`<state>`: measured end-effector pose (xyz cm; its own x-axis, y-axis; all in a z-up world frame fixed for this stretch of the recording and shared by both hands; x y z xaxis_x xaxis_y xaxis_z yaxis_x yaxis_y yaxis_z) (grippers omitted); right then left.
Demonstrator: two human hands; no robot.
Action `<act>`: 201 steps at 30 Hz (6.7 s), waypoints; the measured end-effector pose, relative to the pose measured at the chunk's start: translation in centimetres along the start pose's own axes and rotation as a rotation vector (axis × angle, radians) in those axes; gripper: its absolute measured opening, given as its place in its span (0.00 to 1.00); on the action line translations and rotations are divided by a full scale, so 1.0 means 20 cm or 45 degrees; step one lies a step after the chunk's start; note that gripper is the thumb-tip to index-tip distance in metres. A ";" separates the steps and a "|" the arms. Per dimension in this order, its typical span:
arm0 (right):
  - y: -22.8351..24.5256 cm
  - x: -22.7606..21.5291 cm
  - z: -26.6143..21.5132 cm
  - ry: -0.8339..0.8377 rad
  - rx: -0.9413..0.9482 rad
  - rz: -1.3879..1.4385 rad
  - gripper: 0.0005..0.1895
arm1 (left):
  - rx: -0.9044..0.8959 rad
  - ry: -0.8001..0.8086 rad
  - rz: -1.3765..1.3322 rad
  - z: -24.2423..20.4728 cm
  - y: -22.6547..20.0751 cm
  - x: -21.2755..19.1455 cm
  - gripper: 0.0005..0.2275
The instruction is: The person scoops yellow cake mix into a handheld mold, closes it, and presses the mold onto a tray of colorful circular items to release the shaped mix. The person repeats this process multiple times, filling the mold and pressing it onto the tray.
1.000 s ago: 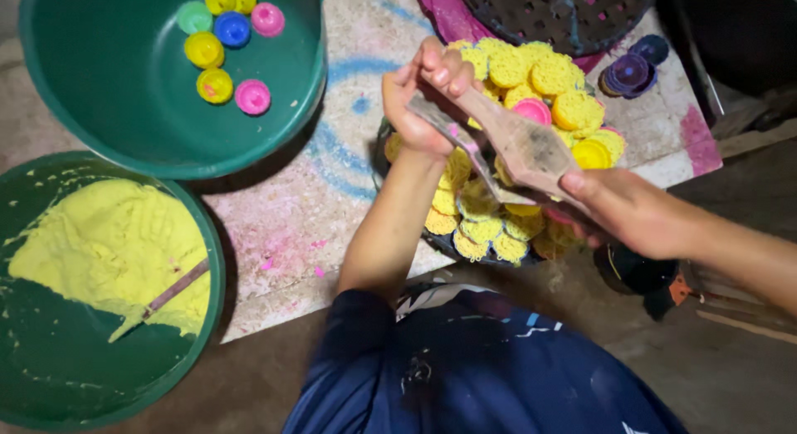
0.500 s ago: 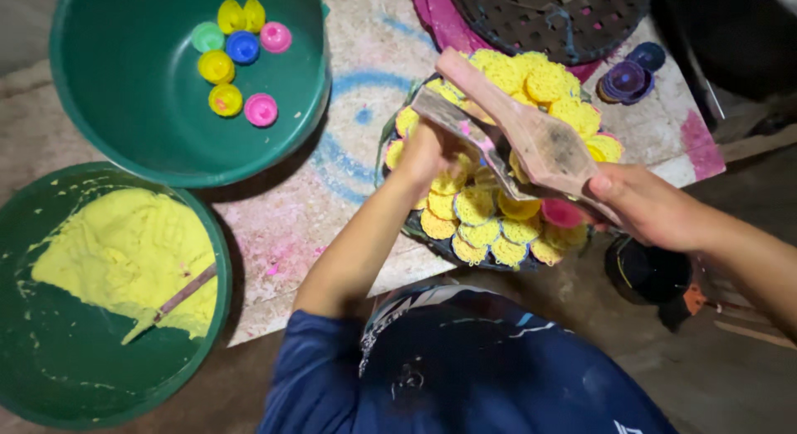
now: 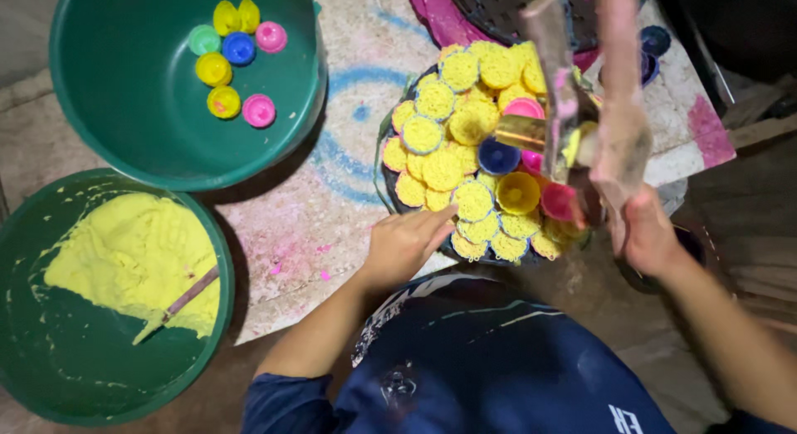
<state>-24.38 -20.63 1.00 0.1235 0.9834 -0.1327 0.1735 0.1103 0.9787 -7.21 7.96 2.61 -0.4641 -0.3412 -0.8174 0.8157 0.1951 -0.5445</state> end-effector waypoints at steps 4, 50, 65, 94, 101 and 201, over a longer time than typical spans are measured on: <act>0.02 0.17 -0.04 0.009 -0.262 0.333 0.38 | 0.216 0.005 0.120 0.02 -0.02 0.01 0.14; 0.44 -0.11 0.34 0.305 0.973 -0.593 0.46 | 0.667 -0.530 -3.051 1.03 0.20 -0.03 0.22; 0.53 0.03 0.48 0.185 0.490 -1.097 0.38 | 0.598 -0.609 -2.986 1.07 0.42 0.06 0.19; 0.59 -0.01 0.49 0.078 0.464 -1.147 0.32 | 0.041 -0.894 -2.850 1.17 0.50 0.10 0.17; 0.57 -0.07 0.46 0.010 0.422 -1.162 0.29 | 0.020 -0.869 -2.868 1.21 0.45 0.11 0.17; 1.20 2.16 0.21 2.316 -0.669 -0.530 0.29 | -0.532 0.213 -0.428 -1.54 -0.36 -0.87 0.07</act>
<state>-10.87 23.88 18.09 -0.9050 -0.2010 -0.3750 -0.3874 0.0249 0.9216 -15.67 40.78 14.88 -0.7511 -0.3035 -0.5863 0.4232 0.4603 -0.7804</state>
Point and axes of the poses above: each hand's wrist, its own z-axis towards the middle knuckle, its own x-axis out of the palm, y = z × x, the point moved 7 cm from there along z, towards the middle knuckle, and after that the axes turned 12 degrees about y, right-handed, at the moved point
